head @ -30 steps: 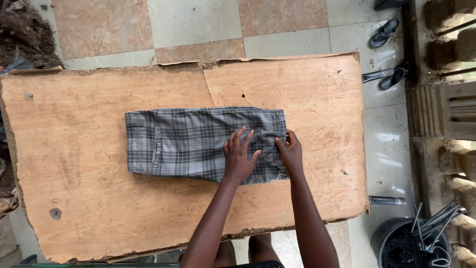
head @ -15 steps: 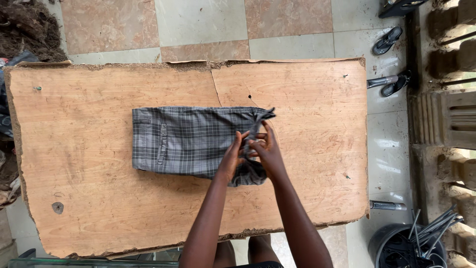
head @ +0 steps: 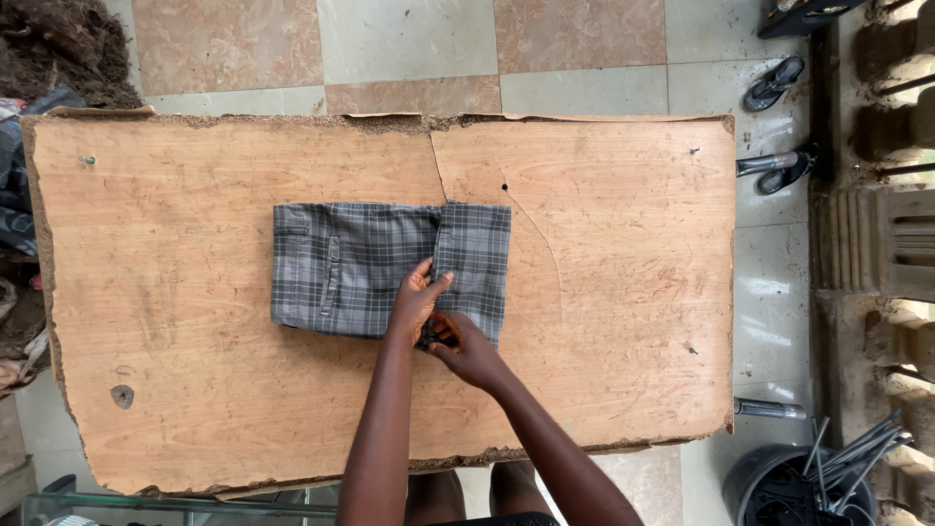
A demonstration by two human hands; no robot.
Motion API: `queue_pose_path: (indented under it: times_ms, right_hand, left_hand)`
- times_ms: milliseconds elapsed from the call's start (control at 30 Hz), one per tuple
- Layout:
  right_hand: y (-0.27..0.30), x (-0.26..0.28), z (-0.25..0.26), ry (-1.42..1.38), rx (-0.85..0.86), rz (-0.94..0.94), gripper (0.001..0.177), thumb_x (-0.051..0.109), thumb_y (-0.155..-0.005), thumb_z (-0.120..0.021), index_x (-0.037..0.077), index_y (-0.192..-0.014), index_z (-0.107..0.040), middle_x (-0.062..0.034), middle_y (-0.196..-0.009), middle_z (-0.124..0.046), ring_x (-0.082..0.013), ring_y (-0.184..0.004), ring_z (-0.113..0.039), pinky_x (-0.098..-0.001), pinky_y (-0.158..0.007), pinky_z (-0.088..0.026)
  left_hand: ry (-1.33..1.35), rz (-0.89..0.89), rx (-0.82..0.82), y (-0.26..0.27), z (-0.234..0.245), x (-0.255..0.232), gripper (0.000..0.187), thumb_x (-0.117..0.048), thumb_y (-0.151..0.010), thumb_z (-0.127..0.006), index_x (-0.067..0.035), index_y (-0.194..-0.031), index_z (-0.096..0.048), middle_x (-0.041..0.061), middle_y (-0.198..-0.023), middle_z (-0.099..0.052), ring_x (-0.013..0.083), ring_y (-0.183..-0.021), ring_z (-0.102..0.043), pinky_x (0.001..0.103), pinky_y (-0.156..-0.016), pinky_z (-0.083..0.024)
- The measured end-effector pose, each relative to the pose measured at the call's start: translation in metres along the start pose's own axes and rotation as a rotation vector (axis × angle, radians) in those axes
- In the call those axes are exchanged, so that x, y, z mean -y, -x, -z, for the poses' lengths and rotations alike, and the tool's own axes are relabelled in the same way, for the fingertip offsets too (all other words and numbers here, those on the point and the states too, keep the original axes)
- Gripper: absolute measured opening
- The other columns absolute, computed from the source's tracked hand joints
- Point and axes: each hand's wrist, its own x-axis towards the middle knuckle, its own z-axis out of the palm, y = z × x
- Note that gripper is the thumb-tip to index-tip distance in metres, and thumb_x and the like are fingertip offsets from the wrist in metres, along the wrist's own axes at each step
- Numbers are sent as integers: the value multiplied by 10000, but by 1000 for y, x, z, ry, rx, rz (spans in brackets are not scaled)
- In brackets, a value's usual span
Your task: The person folds a pair of plaid shorts by smoothing them on a board, folding them in half lengthwise, and then rolling or folding them into a compact bundle. The person then places the folded shorts into a suitcase already packed with other clothes.
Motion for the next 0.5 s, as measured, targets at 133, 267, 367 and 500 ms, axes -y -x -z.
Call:
queue_pose_path:
  times_ms: [133, 267, 367, 500]
  right_hand:
    - [-2, 4, -7, 96, 18, -16, 648, 183, -909, -748, 34, -1466, -453, -147, -1255, -553, -262, -1143, -613, -407, -957, -580]
    - [3, 18, -5, 245, -64, 9, 715, 136, -818, -810, 36, -1432, -456, -153, -1178, -552, -282, -1062, -610, -405, -912, -557]
    - [6, 21, -7, 411, -117, 70, 777, 65, -768, -815, 41, -1451, -444, -168, -1155, -539, -292, -1027, -584, -411, -854, -543]
    - [4, 2, -5, 189, -152, -64, 629, -48, -799, -673, 102, -1401, -568, -86, -1129, -624, -216, -938, -664, -355, -840, -589]
  left_hand:
    - [16, -23, -19, -1, -6, -7, 884, -302, -887, -789, -68, -1595, -315, 184, -1420, -586, 249, -1323, -571, 431, -1095, -468]
    - [115, -194, 3, -6, -10, -13, 708, -161, -914, -737, -41, -1541, -431, 162, -1210, -756, 202, -1082, -713, 360, -911, -571]
    - [50, -221, -34, -15, -11, -17, 629, -119, -945, -693, -69, -1531, -472, 135, -1160, -770, 189, -998, -719, 359, -805, -573]
    - [34, -223, -5, -26, -6, -10, 604, -126, -951, -693, -97, -1516, -480, 96, -1194, -765, 151, -1041, -720, 336, -841, -575]
